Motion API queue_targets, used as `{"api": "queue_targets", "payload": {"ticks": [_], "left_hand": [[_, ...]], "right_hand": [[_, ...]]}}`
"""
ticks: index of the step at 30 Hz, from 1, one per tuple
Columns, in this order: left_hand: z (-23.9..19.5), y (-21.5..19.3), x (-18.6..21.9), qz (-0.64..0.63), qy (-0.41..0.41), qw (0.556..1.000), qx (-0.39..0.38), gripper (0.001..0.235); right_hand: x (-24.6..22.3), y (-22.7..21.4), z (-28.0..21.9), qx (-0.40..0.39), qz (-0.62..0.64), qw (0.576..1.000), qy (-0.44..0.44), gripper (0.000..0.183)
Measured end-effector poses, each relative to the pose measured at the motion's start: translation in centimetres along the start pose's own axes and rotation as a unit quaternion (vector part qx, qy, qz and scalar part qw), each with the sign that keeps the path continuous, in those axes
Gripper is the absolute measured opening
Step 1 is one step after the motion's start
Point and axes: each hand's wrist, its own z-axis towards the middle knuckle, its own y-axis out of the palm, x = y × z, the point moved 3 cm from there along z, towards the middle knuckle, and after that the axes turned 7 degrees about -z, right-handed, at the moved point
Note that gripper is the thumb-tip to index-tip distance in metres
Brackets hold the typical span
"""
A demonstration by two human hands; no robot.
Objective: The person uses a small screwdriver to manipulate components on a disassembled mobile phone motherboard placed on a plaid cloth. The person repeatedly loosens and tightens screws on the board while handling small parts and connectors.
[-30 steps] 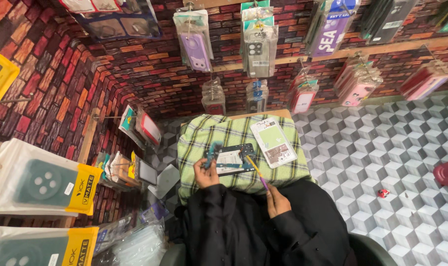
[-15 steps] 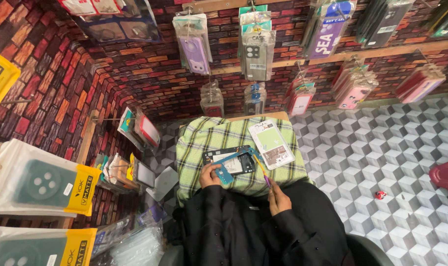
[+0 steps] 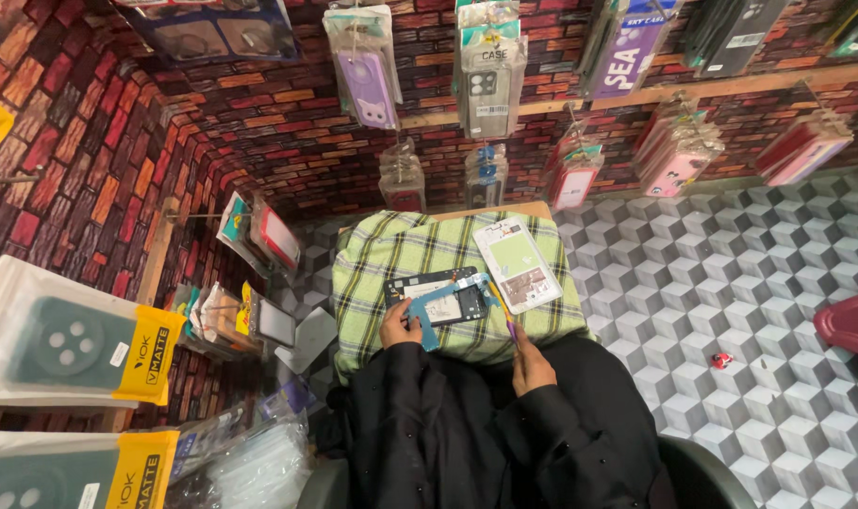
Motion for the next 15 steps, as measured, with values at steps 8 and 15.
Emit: {"api": "queue_targets", "payload": {"ticks": [8,15], "left_hand": [[0.2,0.5,-1.0,-0.032,-0.142,0.989,-0.021,0.064],[-0.8,-1.8,3.7,-0.164,0.02,0.986,0.013,0.039]], "right_hand": [[0.0,0.5,-0.2,-0.004,0.003,1.0,-0.009,0.059],[-0.6,-0.2,-0.3,0.058,0.056,0.996,-0.047,0.053]]}}
